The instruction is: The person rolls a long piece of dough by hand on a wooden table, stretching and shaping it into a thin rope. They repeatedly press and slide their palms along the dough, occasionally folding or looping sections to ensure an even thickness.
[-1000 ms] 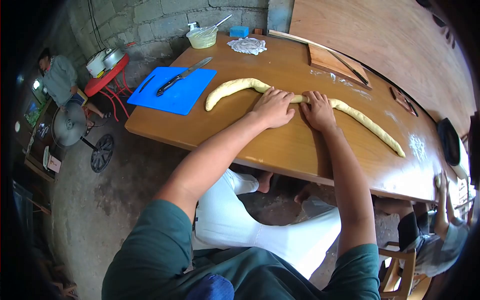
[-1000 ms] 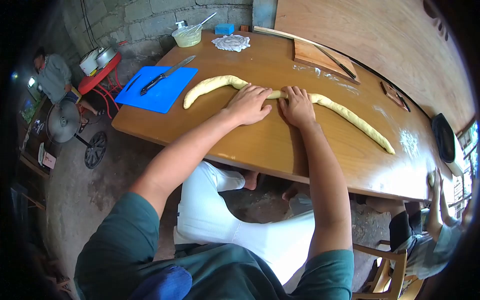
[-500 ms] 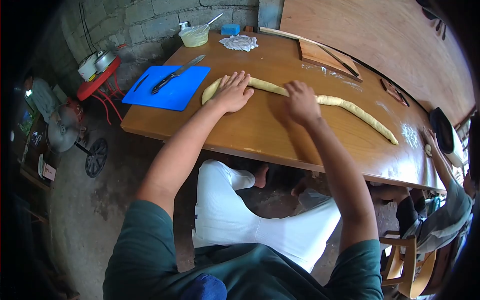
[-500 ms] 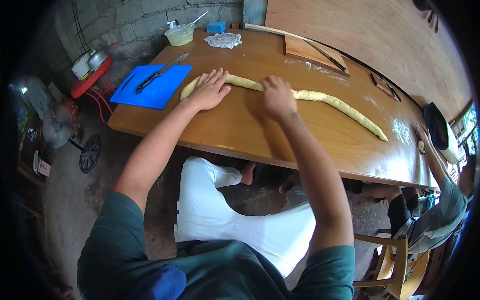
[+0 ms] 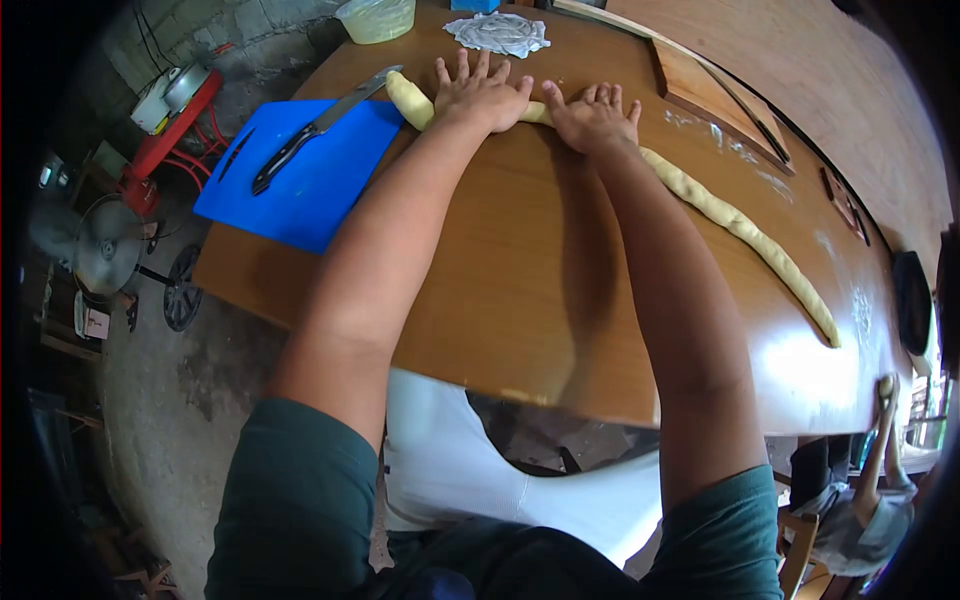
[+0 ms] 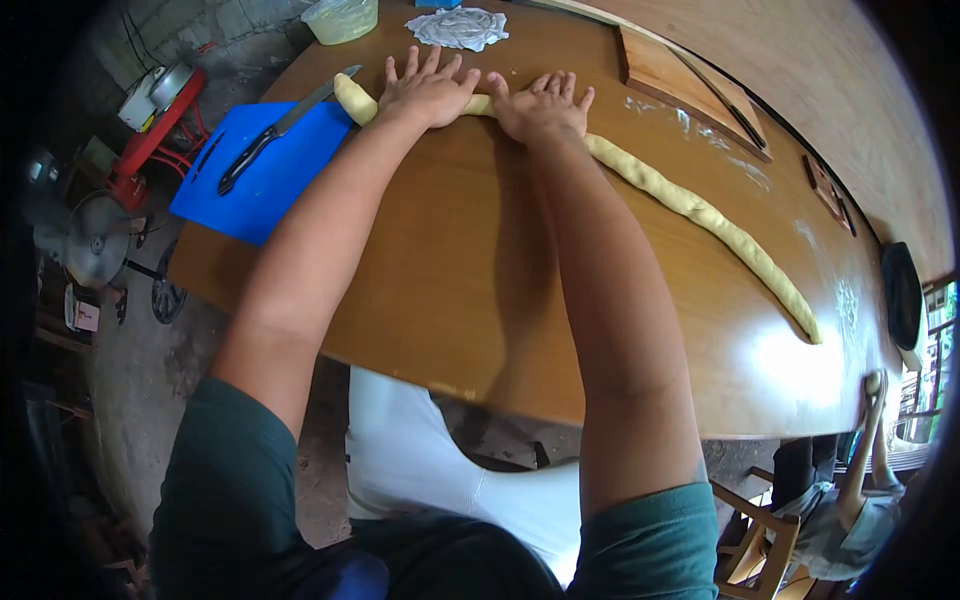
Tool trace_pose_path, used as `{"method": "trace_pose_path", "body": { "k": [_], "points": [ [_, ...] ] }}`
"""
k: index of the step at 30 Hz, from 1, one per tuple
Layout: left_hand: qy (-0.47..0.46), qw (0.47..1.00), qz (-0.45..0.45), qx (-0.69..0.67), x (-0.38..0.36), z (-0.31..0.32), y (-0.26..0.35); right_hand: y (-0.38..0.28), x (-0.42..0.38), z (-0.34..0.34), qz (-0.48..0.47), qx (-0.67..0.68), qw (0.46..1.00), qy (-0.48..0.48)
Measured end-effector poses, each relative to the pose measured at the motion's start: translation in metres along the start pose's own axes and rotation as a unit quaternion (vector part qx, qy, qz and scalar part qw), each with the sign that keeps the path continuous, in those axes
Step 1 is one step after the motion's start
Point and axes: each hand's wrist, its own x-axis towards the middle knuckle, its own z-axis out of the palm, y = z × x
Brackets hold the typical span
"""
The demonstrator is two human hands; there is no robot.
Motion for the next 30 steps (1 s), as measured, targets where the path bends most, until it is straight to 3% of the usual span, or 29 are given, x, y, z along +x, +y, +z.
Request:
{"method": "trace_pose_path", "body": {
  "k": [5, 7, 9, 12, 14, 17, 22, 29, 30],
  "points": [
    [0.056, 0.998, -0.015, -0.035, 0.07, 0.016, 0.001, 0.0, 0.068, 0.013, -0.012, 0.007, 0.997, 0.079],
    [0.096, 0.995, -0.002, -0.039, 0.092, 0.023, 0.001, 0.003, 0.093, 0.012, -0.083, -0.002, 0.983, 0.163],
    [0.166, 0.984, 0.037, -0.059, 0.109, 0.027, 0.001, 0.005, 0.107, 0.009, -0.101, 0.024, 0.981, 0.167],
    [0.149, 0.985, 0.065, -0.051, 0.115, 0.031, 0.0, 0.006, 0.113, 0.005, -0.133, 0.05, 0.977, 0.16],
    [0.125, 0.987, 0.084, -0.06, 0.102, 0.03, -0.001, 0.007, 0.104, 0.008, -0.143, 0.051, 0.976, 0.155],
    [0.042, 0.994, 0.079, -0.062, 0.068, 0.018, 0.003, 0.01, 0.081, 0.013, -0.124, 0.02, 0.992, 0.027],
    [0.013, 0.998, 0.058, -0.019, -0.003, 0.003, 0.014, 0.014, 0.012, -0.004, -0.132, -0.009, 0.989, -0.066],
    [0.058, 0.992, 0.111, 0.001, -0.1, 0.002, 0.014, 0.027, -0.107, -0.012, -0.108, 0.004, 0.994, 0.032],
    [0.047, 0.992, 0.117, 0.022, -0.113, -0.006, 0.014, 0.037, -0.107, 0.006, -0.136, -0.001, 0.981, 0.139]
  ]
}}
